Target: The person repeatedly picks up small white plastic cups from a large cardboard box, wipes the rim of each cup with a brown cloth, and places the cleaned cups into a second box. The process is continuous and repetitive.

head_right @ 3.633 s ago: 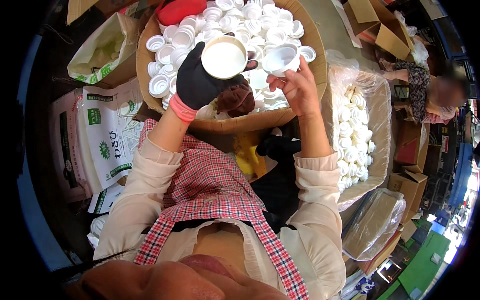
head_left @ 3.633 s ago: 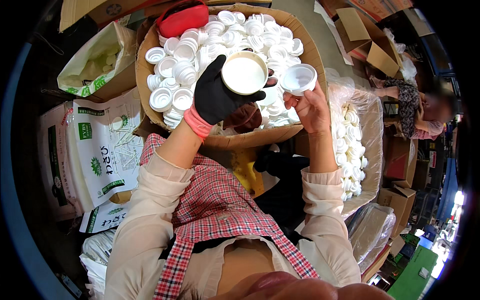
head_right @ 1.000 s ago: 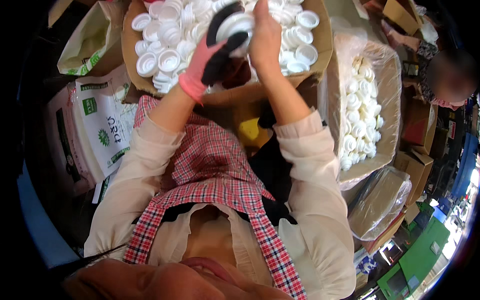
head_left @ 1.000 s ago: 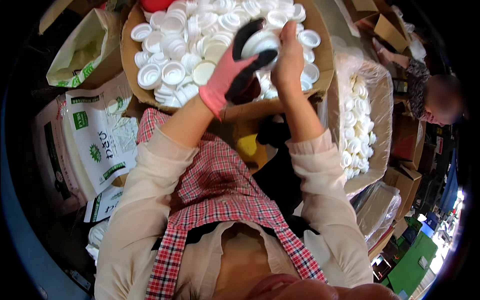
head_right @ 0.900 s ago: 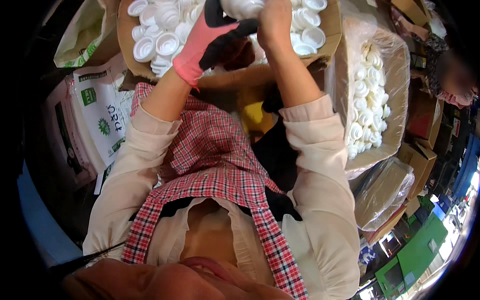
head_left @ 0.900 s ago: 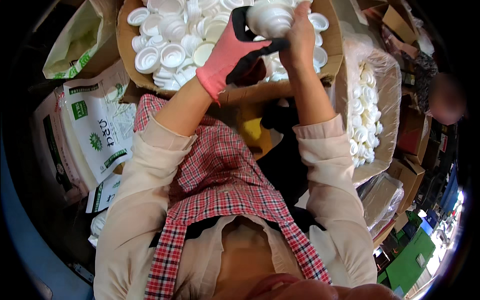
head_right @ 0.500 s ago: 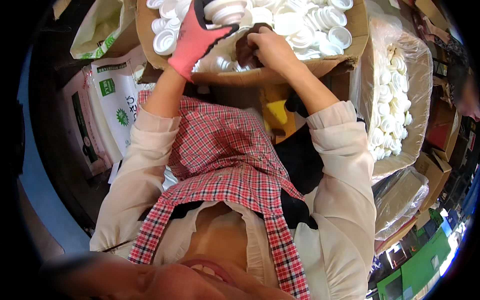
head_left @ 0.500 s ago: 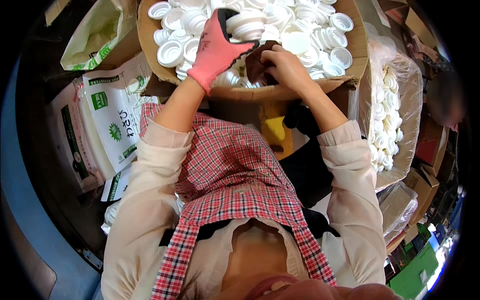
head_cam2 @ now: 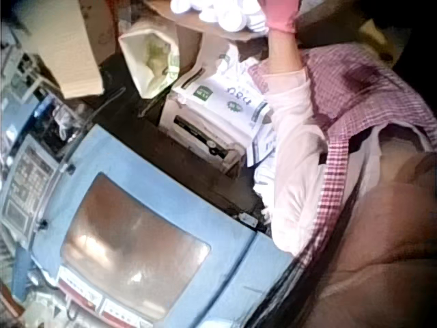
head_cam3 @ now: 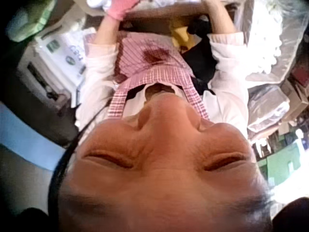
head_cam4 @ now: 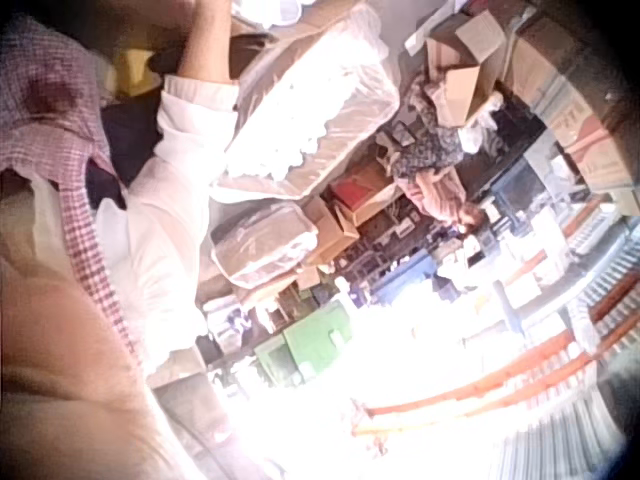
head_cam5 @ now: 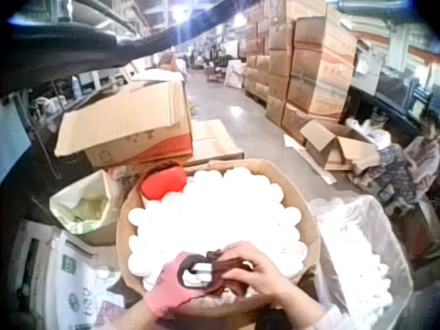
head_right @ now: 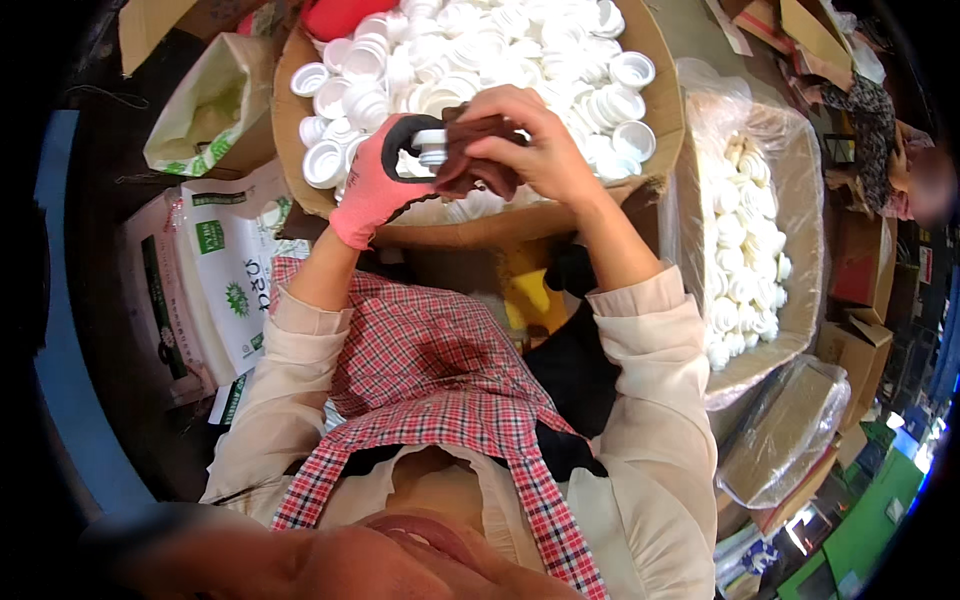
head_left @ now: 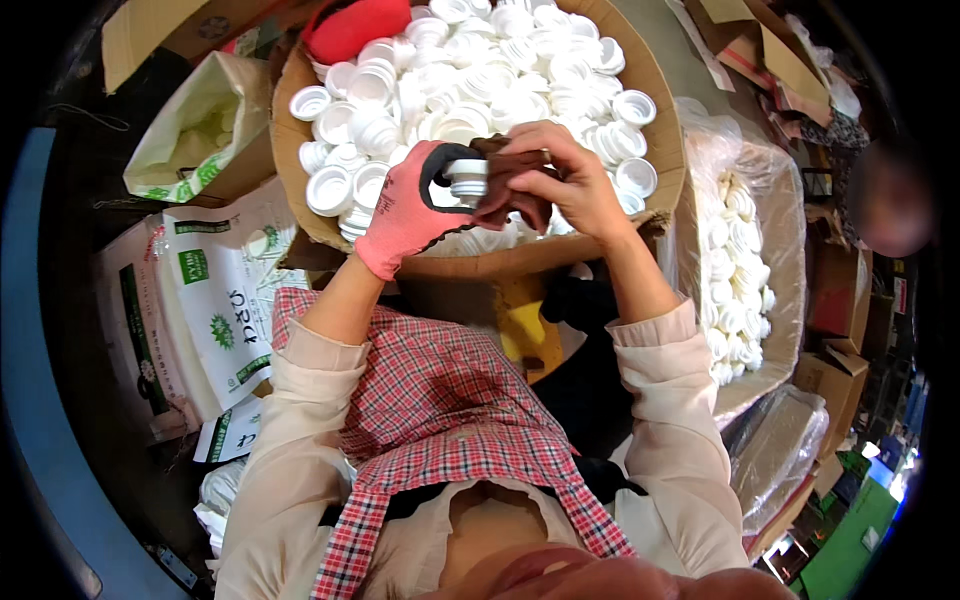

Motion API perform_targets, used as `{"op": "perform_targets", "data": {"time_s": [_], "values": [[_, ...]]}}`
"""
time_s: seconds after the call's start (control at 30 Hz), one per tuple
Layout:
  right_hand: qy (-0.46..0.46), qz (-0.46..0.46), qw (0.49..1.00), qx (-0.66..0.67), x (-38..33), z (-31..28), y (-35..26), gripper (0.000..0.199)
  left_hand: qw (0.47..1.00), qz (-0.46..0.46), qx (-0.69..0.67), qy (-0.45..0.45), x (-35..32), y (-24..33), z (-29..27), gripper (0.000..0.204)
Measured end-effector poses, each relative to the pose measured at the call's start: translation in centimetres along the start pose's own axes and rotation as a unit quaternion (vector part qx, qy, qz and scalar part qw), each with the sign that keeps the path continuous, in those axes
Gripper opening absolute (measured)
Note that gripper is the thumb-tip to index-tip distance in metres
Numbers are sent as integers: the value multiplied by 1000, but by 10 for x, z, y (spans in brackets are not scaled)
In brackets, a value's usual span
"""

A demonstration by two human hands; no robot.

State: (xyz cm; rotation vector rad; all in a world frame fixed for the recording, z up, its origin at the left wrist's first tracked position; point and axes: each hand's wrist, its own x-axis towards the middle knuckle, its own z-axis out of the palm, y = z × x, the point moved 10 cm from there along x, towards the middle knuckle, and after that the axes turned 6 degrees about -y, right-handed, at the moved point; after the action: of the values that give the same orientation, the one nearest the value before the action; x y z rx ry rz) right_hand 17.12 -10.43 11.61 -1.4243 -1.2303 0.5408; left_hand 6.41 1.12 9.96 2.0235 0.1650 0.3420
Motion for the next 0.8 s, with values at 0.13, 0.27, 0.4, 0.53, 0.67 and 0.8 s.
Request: {"op": "perform_targets", "data": {"time_s": [0.13, 0.27, 0.4, 0.53, 0.67, 0.8], "values": [[-135, 116, 982, -69, -29, 23, 63, 32, 953, 5, -304, -7, 11, -10, -15, 67], [84, 164, 977, 105, -34, -33, 49, 56, 973, -17, -231, -19, 22, -8, -1, 63], [20, 93, 995, -34, -43, -21, -2, 67, 968, 0, -232, -94, 23, -1, 57, 78], [179, 200, 959, 86, -118, -104, -2, 56, 943, 33, -297, -147, 35, 28, 67, 81], [472, 280, 835, -51, -308, -253, 30, 56, 985, -54, -88, -135, 44, 21, 70, 44], [597, 443, 638, -201, -481, -334, 68, 65, 976, -104, -106, -160, 41, -7, 85, 37]]}}
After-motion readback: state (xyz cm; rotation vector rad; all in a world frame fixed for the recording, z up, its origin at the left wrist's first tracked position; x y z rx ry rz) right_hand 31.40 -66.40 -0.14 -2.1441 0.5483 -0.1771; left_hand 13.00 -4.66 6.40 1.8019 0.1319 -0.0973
